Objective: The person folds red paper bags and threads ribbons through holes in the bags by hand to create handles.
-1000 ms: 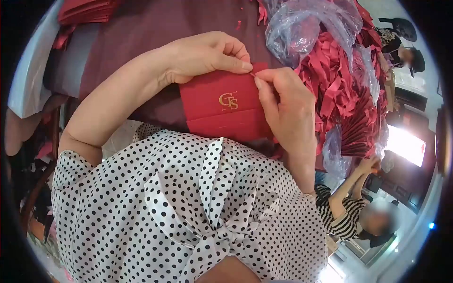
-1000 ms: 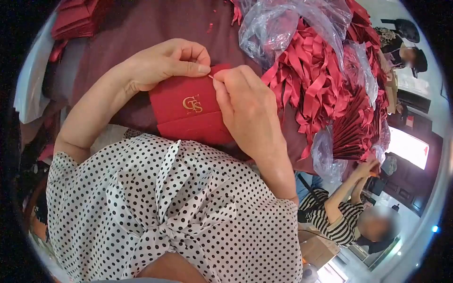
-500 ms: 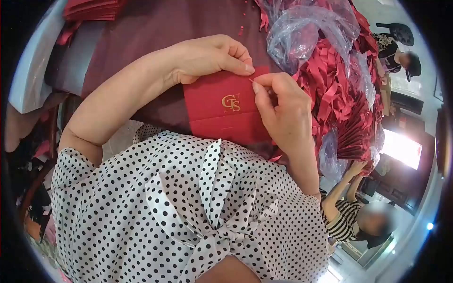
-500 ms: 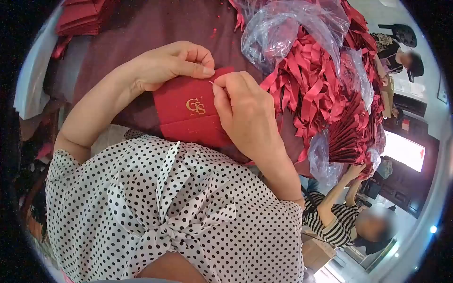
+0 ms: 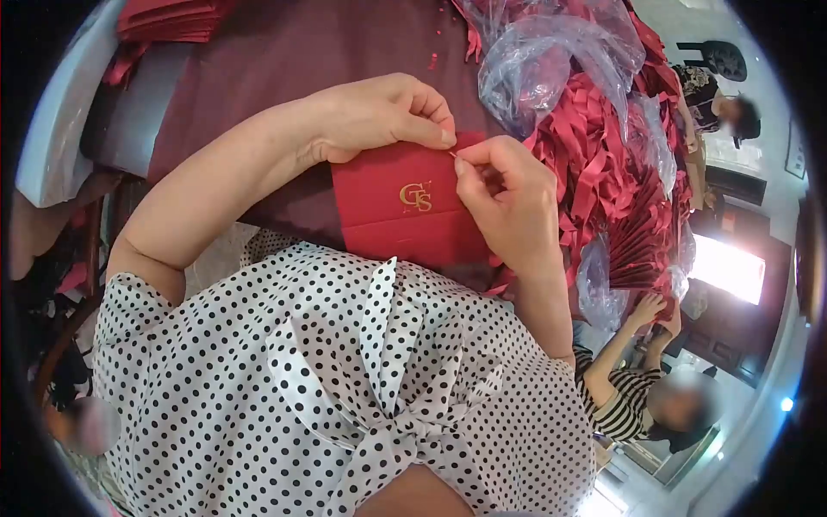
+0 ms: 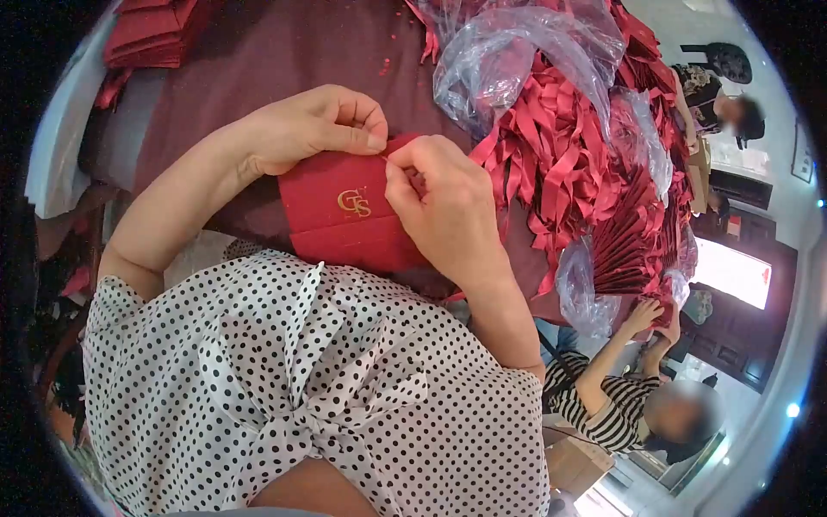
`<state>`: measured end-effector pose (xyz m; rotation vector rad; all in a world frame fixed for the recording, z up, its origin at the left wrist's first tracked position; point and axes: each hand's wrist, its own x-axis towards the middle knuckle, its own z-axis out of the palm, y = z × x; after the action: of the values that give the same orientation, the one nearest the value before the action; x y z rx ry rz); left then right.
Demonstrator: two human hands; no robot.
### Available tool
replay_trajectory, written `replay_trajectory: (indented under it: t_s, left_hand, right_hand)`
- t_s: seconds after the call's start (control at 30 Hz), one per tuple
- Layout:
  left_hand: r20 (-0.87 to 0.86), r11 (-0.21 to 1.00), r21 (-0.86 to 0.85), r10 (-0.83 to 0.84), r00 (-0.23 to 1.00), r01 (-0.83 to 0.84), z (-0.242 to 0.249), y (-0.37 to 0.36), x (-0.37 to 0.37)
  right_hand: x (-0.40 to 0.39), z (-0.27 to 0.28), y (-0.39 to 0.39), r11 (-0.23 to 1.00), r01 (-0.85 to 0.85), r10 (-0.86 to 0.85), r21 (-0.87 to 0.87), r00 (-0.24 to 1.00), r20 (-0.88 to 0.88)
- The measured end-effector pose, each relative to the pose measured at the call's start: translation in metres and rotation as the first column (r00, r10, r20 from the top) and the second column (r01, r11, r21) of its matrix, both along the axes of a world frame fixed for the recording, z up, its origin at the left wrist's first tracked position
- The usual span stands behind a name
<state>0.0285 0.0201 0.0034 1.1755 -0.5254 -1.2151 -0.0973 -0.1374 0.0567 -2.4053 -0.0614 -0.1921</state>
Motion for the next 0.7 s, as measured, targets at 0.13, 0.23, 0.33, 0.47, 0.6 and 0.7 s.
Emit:
replay_trajectory:
  t_s: [0.13,0.23,0.33,0.47,0.6,0.7]
  left_hand:
    - [0.07,0.998,-0.038,0.061,0.996,-0.059,0.003,0.003,-0.005]
    - [0.045,0.993,-0.076,0.097,0.994,-0.093,0.009,0.007,-0.004]
    - [0.123,0.992,-0.083,0.1,0.987,-0.09,0.012,0.007,-0.006]
    - [0.316,0.99,-0.093,0.132,0.94,-0.108,0.0,0.003,-0.01]
    - [0.059,0.996,-0.094,0.015,0.998,-0.009,0.004,0.007,-0.005]
    - [0.088,0.987,-0.113,-0.103,0.991,0.112,0.006,0.01,-0.002]
  right_hand:
    - [0.002,0.001,0.007,0.988,-0.049,0.06,-0.144,0.996,0.073]
    - [0.003,0.003,0.01,0.962,-0.045,0.1,-0.268,0.975,0.197]
    - [0.001,0.003,0.008,0.999,0.006,-0.006,0.039,1.0,0.017]
    - [0.0,-0.004,0.01,0.964,-0.011,0.055,-0.267,0.986,0.159]
    - [-0.001,0.001,0.015,0.914,-0.069,0.141,-0.4,0.978,0.153]
    - [0.001,0.01,0.007,0.959,-0.179,0.186,-0.222,0.982,0.013]
